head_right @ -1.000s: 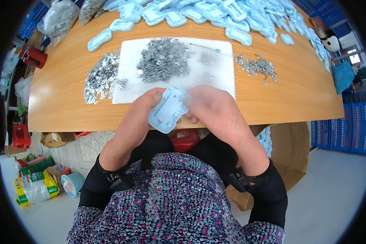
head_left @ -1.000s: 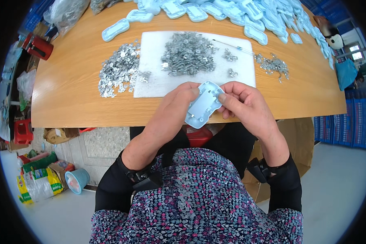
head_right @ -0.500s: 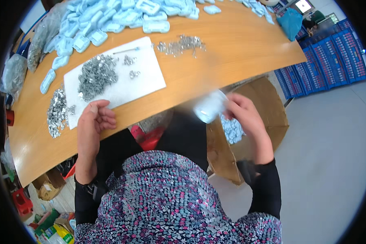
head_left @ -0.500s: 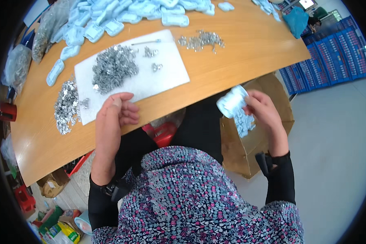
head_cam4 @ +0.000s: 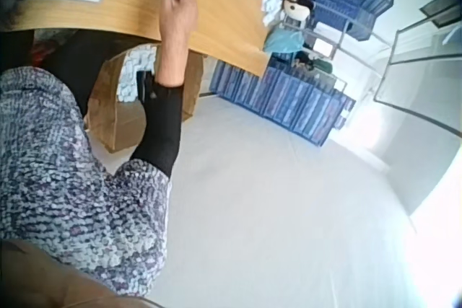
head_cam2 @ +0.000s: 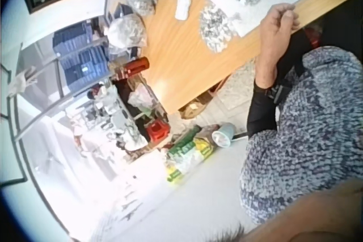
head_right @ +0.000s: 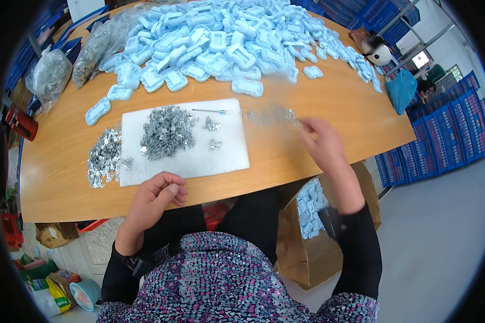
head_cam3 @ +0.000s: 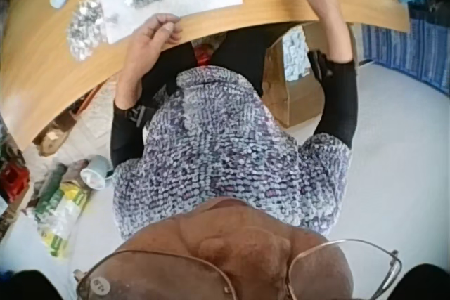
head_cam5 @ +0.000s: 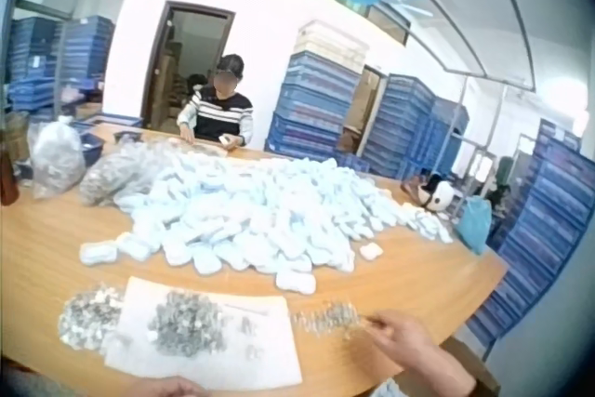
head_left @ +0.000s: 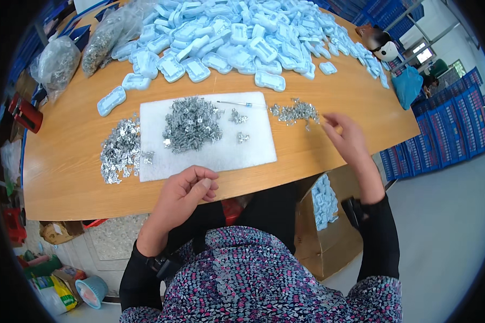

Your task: Insert and fix components into blue plastic electronic housings using small metal parts and a hand tool.

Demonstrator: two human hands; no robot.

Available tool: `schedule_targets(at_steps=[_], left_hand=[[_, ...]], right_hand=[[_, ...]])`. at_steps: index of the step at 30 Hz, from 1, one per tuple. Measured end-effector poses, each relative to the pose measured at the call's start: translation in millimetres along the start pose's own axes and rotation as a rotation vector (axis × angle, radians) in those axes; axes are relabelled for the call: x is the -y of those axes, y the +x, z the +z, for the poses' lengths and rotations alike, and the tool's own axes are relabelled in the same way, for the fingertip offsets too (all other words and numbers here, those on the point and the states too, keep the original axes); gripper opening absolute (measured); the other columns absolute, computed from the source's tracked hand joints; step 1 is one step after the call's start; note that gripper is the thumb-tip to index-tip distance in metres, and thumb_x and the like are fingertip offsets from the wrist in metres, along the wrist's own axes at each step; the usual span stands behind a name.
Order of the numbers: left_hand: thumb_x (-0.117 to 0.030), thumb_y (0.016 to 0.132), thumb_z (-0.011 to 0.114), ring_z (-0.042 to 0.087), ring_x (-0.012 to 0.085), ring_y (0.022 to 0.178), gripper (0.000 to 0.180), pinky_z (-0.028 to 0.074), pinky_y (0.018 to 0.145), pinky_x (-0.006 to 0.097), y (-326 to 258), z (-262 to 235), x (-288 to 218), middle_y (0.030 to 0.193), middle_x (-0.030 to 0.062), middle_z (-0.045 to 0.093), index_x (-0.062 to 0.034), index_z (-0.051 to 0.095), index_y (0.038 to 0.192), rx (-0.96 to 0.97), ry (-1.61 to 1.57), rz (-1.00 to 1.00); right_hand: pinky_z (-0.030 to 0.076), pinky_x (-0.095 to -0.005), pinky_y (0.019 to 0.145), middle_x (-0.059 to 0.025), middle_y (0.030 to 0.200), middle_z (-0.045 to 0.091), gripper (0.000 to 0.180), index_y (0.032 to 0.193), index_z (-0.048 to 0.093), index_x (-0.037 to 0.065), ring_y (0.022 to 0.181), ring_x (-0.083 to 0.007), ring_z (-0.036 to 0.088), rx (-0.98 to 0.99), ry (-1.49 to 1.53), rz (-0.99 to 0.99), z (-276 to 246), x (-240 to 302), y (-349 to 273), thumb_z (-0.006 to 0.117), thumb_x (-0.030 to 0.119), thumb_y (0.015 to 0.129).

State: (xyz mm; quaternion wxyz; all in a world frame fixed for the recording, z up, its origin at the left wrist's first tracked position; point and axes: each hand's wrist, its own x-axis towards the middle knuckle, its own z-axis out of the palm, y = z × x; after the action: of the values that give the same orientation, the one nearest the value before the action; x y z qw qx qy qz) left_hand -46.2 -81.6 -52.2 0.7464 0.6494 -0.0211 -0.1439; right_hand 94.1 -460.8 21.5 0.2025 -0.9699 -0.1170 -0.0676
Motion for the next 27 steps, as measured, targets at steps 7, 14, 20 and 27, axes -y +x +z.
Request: schedule_targets(at_steps=[7,14,20,27], left_hand=[[-0.009,0.103,0.052,0.065,0.0112,0.088,0.019,0.056,0.081,0.027,4,-10,-3,0.099,0.0062,0.067,0.0018,0.062,0.115,0.059,-0.123,-0.031],[-0.01,0.104,0.053,0.064,0.0102,0.089,0.019,0.054,0.082,0.026,9,-14,-7,0.1,0.0052,0.066,0.0018,0.062,0.117,0.127,-0.19,-0.079],[-0.014,0.102,0.058,0.062,0.0108,0.097,0.032,0.052,0.086,0.027,7,-19,-3,0.108,0.0062,0.064,-0.0002,0.056,0.131,0.214,-0.232,-0.032],[-0.035,0.1,0.055,0.051,0.0258,0.132,0.068,0.043,0.108,0.039,26,8,-17,0.149,0.0195,0.047,-0.004,0.029,0.155,0.089,-0.421,0.178]], right_hand=[[0.05,-0.0435,0.095,-0.018,0.114,0.069,0.039,0.121,0.067,0.005,0.11,-0.0342,0.064,0.043,-0.3,-0.289,71,24,138,0.07,0.02,0.085],[0.052,-0.0406,0.088,-0.0178,0.108,0.07,0.043,0.122,0.065,0.003,0.097,-0.0341,0.066,0.142,-0.184,-0.17,67,15,151,0.072,0.022,0.084],[0.052,-0.0304,0.085,-0.0051,0.1,0.072,0.034,0.119,0.064,-0.002,0.093,-0.0123,0.067,0.674,0.827,0.094,36,108,58,0.071,0.015,0.091],[0.052,-0.0267,0.082,-0.0043,0.102,0.067,0.032,0.124,0.061,0.0,0.092,-0.01,0.064,1.106,1.215,0.204,76,158,-39,0.067,0.016,0.097]])
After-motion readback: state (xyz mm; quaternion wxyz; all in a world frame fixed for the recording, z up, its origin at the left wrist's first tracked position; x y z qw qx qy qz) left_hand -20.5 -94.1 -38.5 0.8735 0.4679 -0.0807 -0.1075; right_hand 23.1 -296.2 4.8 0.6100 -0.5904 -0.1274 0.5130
